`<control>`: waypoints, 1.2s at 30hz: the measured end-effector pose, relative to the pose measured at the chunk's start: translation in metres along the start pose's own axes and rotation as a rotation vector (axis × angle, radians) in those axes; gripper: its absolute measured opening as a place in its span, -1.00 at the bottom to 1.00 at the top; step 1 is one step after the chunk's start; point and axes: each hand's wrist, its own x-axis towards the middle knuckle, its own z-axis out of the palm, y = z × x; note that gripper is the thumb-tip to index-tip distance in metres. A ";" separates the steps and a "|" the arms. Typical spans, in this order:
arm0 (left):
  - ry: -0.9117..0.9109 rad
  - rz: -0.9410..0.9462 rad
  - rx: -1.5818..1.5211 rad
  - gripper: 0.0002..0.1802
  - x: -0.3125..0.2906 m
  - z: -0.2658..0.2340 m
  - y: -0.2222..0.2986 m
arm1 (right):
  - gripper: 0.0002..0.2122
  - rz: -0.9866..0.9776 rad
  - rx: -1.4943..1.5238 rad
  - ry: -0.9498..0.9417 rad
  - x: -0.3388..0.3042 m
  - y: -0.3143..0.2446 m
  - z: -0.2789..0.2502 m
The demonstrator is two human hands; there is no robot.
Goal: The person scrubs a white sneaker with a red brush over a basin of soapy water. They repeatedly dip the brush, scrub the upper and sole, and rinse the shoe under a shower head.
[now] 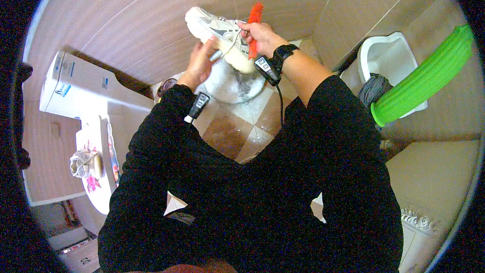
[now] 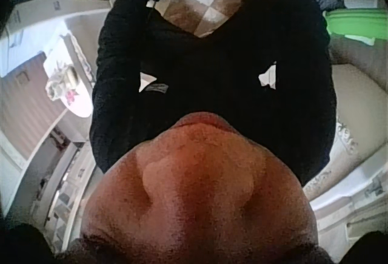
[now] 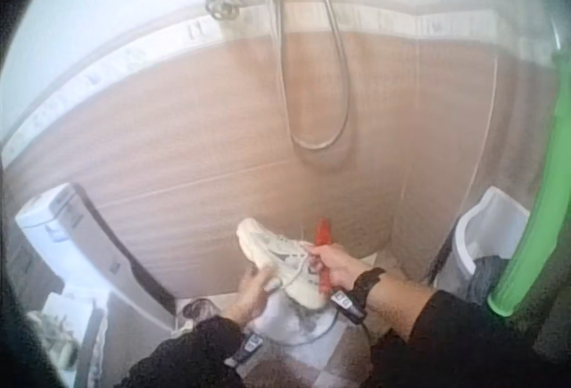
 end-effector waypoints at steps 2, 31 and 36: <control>-0.038 -0.149 0.045 -0.23 -0.009 0.013 -0.022 | -0.90 0.010 0.023 -0.006 0.000 0.002 0.004; -0.258 -0.495 -0.512 -0.11 -0.021 0.018 -0.038 | -0.71 -0.190 -0.875 0.067 0.029 -0.022 -0.045; -0.311 -0.523 -0.585 -0.14 -0.024 0.016 -0.042 | -0.68 -0.341 -1.244 0.084 0.020 -0.035 -0.045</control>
